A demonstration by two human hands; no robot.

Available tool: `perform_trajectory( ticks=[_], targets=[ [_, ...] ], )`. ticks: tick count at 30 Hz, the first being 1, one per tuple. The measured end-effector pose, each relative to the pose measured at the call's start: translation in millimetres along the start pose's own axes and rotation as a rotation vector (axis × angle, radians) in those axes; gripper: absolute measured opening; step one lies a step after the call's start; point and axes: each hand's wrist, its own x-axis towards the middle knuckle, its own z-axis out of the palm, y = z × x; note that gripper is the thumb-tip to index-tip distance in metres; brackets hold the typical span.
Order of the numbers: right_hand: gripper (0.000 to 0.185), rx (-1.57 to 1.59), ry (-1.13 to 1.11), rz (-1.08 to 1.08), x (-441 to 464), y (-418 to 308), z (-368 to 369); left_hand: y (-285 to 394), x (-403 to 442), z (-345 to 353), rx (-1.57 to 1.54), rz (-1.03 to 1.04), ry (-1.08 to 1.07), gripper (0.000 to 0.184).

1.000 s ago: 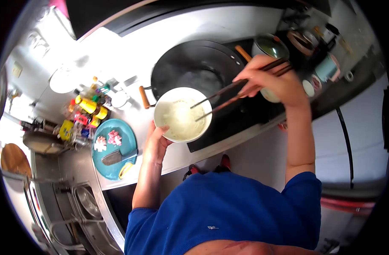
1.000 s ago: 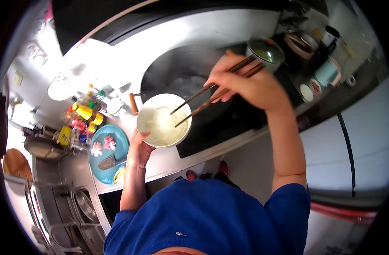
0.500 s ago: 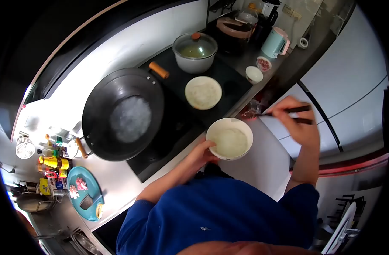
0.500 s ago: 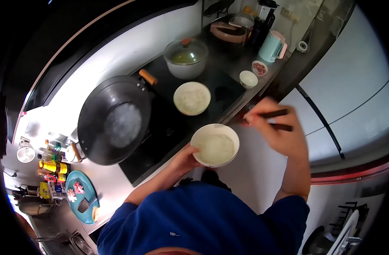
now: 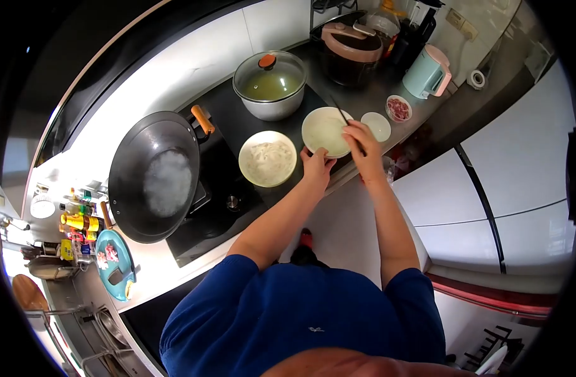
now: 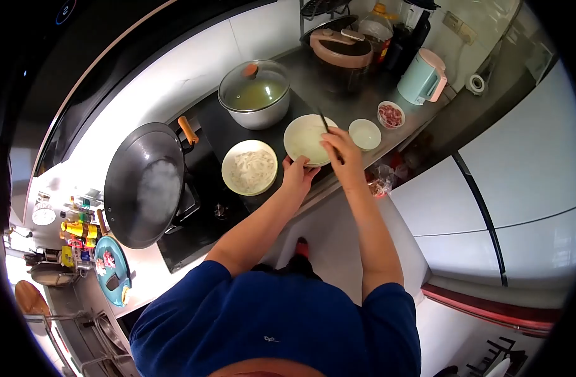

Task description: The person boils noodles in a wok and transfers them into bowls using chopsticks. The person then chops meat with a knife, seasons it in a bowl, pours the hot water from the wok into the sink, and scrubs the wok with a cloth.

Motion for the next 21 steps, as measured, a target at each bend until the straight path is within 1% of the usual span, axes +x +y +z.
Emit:
perform_trajectory(
  ticks=[1, 3, 4, 6, 7, 8, 9, 10, 11, 12, 13, 14, 15, 16, 17, 18, 19, 21],
  targets=[
    [0.015, 0.008, -0.007, -0.001, -1, 15, 6, 0, 2, 0, 0.029, 0.0, 0.03, 0.067],
    [0.023, -0.211, -0.131, -0.141, -2, 37, 17, 0, 4, 2, 0.029, 0.02, 0.047, 0.065],
    [0.023, -0.197, -0.146, -0.143, -3, 42, 17, 1, 2, 1, 0.031, 0.035, 0.058, 0.064],
    [0.04, -0.281, -0.318, -0.232, -5, 47, 13, -6, -1, -8, 0.028, 0.068, -0.007, 0.058],
    [0.056, -0.318, -0.372, -0.302, -4, 56, 11, -10, -5, -18, 0.107, 0.063, -0.036, 0.057],
    [0.061, -0.351, -0.409, -0.277, -1, 50, 9, -10, -17, -26, 0.236, 0.04, 0.0, 0.06],
    [0.067, -0.362, -0.504, -0.24, 3, 37, 3, -11, -33, -33, 0.276, -0.025, 0.052, 0.065],
    [0.075, -0.42, -0.573, -0.236, 3, 35, 0, -9, -48, -54, 0.323, -0.082, -0.088, 0.072],
    [0.083, -0.496, -0.616, -0.273, 1, 28, -1, -5, -64, -78, 0.397, -0.119, -0.17, 0.061],
    [0.086, -0.494, -0.648, -0.245, -1, 25, -2, 5, -80, -101, 0.422, -0.151, -0.238, 0.051],
    [0.086, -0.482, -0.633, -0.198, -3, 20, -1, 17, -96, -124, 0.449, -0.184, -0.315, 0.042],
    [0.08, -0.551, -0.585, -0.189, -8, 20, -2, 30, -110, -149, 0.485, -0.206, -0.298, 0.033],
    [0.076, -0.634, -0.535, -0.273, -10, 28, -4, 42, -124, -177, 0.522, -0.232, -0.286, 0.025],
    [0.071, -0.561, -0.493, -0.12, -12, 22, -8, 53, -140, -203, 0.57, -0.161, -0.216, 0.023],
    [0.065, -0.631, -0.35, -0.106, -22, 29, -15, 67, -158, -227, 0.62, -0.09, -0.149, 0.022],
    [0.058, -0.513, -0.216, -0.038, -31, 30, -24, 81, -177, -250, 0.622, -0.029, -0.086, 0.022],
    [0.043, -0.575, -0.006, 0.113, -49, 40, -29, 94, -197, -271, 0.624, 0.03, -0.026, 0.021],
    [0.026, -0.481, 0.011, 0.301, -100, 40, -26, 112, -233, -307, 0.571, 0.107, 0.157, 0.021]
  ],
)
